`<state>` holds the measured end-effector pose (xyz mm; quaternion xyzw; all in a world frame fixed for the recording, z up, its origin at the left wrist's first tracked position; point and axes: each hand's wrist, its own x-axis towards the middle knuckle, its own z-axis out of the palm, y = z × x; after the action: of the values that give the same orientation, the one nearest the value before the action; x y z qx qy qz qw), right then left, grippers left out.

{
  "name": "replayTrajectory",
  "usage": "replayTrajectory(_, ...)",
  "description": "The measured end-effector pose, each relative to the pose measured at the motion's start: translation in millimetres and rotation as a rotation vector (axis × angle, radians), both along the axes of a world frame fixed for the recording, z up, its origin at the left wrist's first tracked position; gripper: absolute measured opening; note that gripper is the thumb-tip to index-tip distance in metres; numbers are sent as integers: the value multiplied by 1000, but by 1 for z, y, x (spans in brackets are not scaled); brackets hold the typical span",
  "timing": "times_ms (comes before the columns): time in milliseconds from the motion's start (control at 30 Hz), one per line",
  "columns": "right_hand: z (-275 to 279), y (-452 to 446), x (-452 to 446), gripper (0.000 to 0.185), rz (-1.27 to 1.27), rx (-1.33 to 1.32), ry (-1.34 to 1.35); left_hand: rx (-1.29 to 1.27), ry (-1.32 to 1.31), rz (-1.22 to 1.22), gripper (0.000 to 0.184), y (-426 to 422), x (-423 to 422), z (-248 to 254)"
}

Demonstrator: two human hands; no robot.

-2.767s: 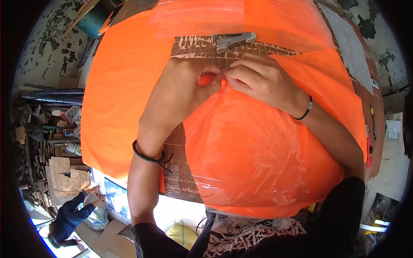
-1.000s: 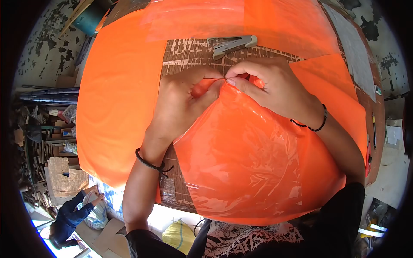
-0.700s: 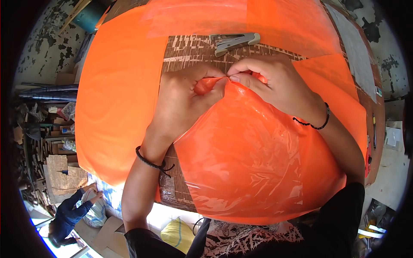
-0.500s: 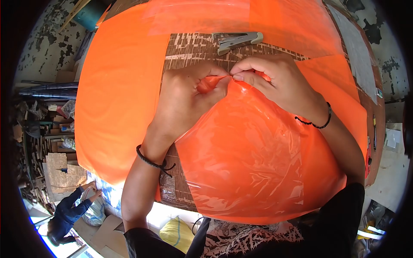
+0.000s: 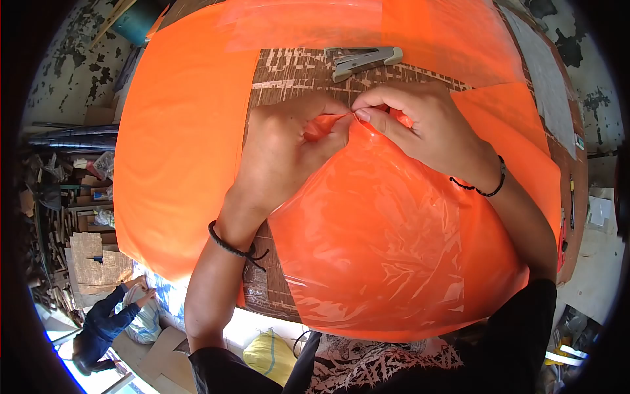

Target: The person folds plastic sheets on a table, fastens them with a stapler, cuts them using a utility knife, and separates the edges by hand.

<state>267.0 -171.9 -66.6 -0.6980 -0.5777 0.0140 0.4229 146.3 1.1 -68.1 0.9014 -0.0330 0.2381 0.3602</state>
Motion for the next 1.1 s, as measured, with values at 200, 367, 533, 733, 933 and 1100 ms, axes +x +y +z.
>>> replayTrajectory(200, -1, -1, 3, 11, 19, 21, -72, -24, 25, 7, 15, 1, 0, 0)
replayTrajectory(367, -2, -1, 3, 10, 20, 28, -123, -24, 62, 11, 16, 1, 0, 2)
replayTrajectory(533, -5, 0, 0, 12, -2, 40, -176, -34, 66, 19, 15, 1, 0, 2)
replayTrajectory(733, -4, 0, -3, 16, 4, 52, -245, -58, 38, 7, 13, 2, 2, -2)
replayTrajectory(933, -5, -1, -1, 18, 7, 46, -263, -91, 97, 9, 13, 1, 2, 0)
replayTrajectory(1100, -6, 1, 1, 13, -6, 49, -210, -113, 159, 15, 13, 3, 2, 2)
